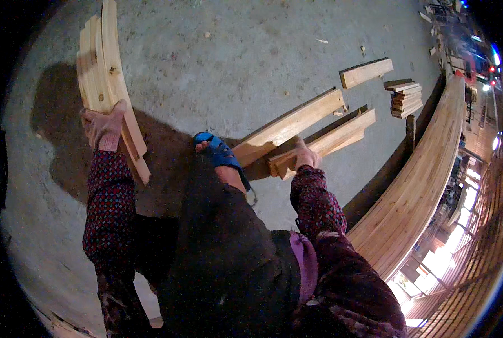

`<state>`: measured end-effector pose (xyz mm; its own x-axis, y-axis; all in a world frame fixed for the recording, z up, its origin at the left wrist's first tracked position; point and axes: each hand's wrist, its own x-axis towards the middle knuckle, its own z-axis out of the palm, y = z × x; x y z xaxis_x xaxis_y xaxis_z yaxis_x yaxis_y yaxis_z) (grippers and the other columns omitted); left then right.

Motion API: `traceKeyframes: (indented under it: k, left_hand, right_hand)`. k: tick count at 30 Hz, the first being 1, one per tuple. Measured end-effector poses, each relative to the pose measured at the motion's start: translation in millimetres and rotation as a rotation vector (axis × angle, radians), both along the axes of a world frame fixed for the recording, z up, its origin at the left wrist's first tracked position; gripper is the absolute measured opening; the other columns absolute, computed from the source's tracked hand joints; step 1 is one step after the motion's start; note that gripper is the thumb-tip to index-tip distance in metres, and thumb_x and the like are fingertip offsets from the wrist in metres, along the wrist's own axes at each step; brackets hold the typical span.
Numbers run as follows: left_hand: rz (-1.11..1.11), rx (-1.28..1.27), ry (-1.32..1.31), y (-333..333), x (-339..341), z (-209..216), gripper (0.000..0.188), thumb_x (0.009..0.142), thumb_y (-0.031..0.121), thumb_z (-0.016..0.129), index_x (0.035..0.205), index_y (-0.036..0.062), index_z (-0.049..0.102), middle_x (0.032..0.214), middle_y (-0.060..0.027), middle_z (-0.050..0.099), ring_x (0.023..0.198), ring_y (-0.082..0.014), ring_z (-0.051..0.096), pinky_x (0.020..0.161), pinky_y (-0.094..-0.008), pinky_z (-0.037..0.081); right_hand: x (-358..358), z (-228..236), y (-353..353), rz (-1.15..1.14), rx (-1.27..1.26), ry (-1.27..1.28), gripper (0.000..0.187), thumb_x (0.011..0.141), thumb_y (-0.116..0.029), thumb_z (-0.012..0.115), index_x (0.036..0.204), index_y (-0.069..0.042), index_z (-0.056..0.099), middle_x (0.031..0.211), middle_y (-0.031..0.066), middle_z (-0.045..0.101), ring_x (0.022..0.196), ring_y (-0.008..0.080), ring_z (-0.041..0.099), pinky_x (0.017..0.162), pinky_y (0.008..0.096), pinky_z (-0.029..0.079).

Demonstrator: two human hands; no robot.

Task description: The person sits on the floor and gathers scattered wooden planks, stacking them into a neat pile. They repeatedly pick up individual pieces and align them with the growing stack.

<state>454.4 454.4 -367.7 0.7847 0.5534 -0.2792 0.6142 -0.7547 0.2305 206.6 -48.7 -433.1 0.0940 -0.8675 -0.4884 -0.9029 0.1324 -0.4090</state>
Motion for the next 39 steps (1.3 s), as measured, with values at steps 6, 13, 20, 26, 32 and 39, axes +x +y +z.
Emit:
traceKeyframes:
  k: [6, 13, 20, 26, 32, 39]
  left_hand:
    - [-0.031, -0.101, 0.043, -13, 3, 2, 0.122, 0.067, 0.064, 0.074, 0.153, -0.0018, 0.016, 0.147, -0.0222, 0.041, 0.135, -0.0432, 0.045, 0.109, -0.0539, 0.042]
    - [-0.023, -0.11, 0.066, -26, 2, 17, 0.111, 0.068, 0.061, 0.076, 0.146, -0.0007, 0.027, 0.141, -0.0225, 0.047, 0.13, -0.042, 0.049, 0.106, -0.0526, 0.044]
    - [0.023, -0.033, 0.024, -15, 0, 10, 0.108, 0.069, 0.06, 0.074, 0.147, 0.0014, 0.029, 0.141, -0.0204, 0.047, 0.133, -0.042, 0.047, 0.106, -0.0528, 0.046]
    - [0.037, -0.095, -0.039, -25, -3, 32, 0.108, 0.068, 0.06, 0.079, 0.146, 0.0029, 0.031, 0.142, -0.0204, 0.046, 0.127, -0.0431, 0.052, 0.103, -0.0556, 0.047]
    - [0.095, -0.023, -0.045, -29, -7, 39, 0.107, 0.067, 0.052, 0.081, 0.148, 0.0005, 0.034, 0.145, -0.02, 0.047, 0.127, -0.0385, 0.055, 0.102, -0.0483, 0.05]
    - [0.071, -0.094, -0.192, -23, -11, 28, 0.101, 0.062, 0.05, 0.084, 0.14, 0.0028, 0.042, 0.136, -0.0188, 0.053, 0.121, -0.0389, 0.059, 0.101, -0.0477, 0.05]
  right_hand:
    - [-9, 42, 7, 0.047, 0.007, -0.147, 0.049, 0.078, -0.029, 0.08, 0.108, 0.008, 0.069, 0.097, 0.0173, 0.071, 0.081, 0.0283, 0.07, 0.069, 0.0432, 0.059]
    - [49, 29, 78, -0.085, -0.093, -0.351, 0.065, 0.074, -0.031, 0.089, 0.117, 0.01, 0.061, 0.114, 0.0172, 0.066, 0.101, 0.0293, 0.065, 0.09, 0.0445, 0.053]
    - [88, 21, 67, 0.52, -0.085, 0.345, 0.058, 0.078, -0.039, 0.074, 0.114, 0.005, 0.065, 0.114, 0.0272, 0.067, 0.108, 0.0409, 0.065, 0.097, 0.0439, 0.052]
    - [67, 57, 89, 0.002, 0.021, -0.375, 0.048, 0.079, -0.028, 0.077, 0.109, 0.007, 0.067, 0.095, 0.0168, 0.068, 0.088, 0.0327, 0.068, 0.082, 0.0432, 0.056]
    - [55, 132, 50, -0.033, 0.181, -0.482, 0.043, 0.077, -0.027, 0.08, 0.101, 0.005, 0.066, 0.088, 0.0132, 0.063, 0.079, 0.0293, 0.067, 0.068, 0.0436, 0.056]
    - [72, 160, 59, 0.186, 0.122, -0.672, 0.031, 0.083, -0.017, 0.073, 0.104, 0.002, 0.06, 0.079, 0.0082, 0.063, 0.062, 0.0221, 0.063, 0.055, 0.0362, 0.052]
